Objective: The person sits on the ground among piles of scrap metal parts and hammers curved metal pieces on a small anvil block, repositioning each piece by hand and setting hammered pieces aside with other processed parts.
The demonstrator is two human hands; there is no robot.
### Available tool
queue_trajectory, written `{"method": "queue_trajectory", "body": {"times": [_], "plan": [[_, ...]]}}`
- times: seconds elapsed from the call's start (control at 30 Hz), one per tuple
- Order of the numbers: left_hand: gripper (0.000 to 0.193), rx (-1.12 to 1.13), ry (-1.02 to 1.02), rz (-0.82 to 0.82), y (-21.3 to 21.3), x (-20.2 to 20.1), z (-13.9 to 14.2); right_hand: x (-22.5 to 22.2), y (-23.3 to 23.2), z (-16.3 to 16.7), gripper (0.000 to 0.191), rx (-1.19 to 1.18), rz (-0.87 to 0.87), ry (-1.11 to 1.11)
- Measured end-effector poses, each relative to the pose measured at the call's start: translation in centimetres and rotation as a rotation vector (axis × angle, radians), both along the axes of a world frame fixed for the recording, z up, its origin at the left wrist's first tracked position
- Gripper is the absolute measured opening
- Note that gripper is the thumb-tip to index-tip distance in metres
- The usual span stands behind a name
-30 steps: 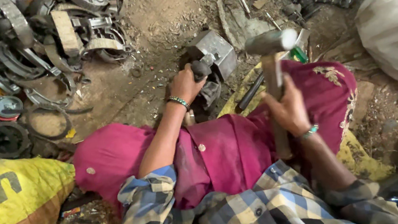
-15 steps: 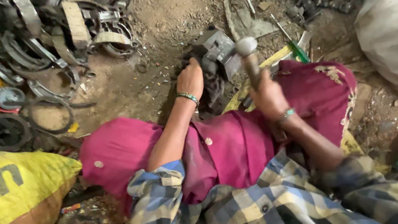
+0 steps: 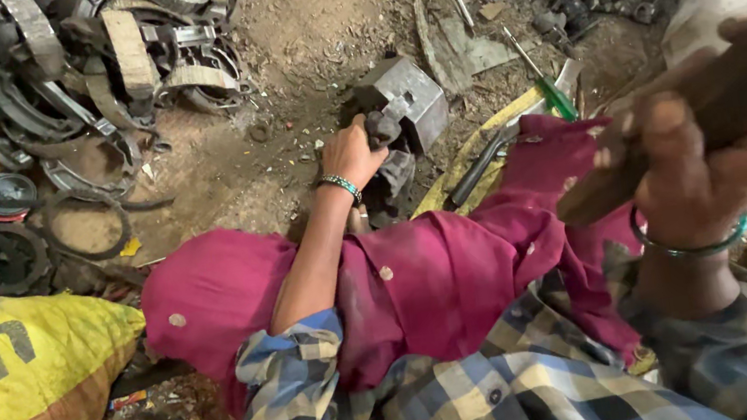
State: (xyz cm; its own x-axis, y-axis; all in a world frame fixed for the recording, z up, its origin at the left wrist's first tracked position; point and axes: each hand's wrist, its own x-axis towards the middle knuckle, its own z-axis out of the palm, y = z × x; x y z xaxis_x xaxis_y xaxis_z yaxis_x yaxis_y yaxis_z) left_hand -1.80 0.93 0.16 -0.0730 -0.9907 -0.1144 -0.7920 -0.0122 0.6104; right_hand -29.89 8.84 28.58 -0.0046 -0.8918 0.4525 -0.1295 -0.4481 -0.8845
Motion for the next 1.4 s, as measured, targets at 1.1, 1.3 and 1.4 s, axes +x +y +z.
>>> {"method": "queue_trajectory", "body": {"times": [1.1, 1.3, 1.4], "plan": [[0.056, -0.045, 0.081, 0.022, -1.4, 0.0, -4.6, 2.5, -3.3, -12.9, 0.037, 0.484, -0.078, 0.645], [0.055, -0.012, 0.102, 0.021, -1.0, 0.3, -2.9, -4.0, -0.9, -5.2, 0.035, 0.288, -0.142, 0.197], [0.053, 0.001, 0.086, 0.003, -0.7, 0.2, -2.5, -4.7, -0.6, -4.1, 0.026, -0.001, -0.097, -0.042]]}}
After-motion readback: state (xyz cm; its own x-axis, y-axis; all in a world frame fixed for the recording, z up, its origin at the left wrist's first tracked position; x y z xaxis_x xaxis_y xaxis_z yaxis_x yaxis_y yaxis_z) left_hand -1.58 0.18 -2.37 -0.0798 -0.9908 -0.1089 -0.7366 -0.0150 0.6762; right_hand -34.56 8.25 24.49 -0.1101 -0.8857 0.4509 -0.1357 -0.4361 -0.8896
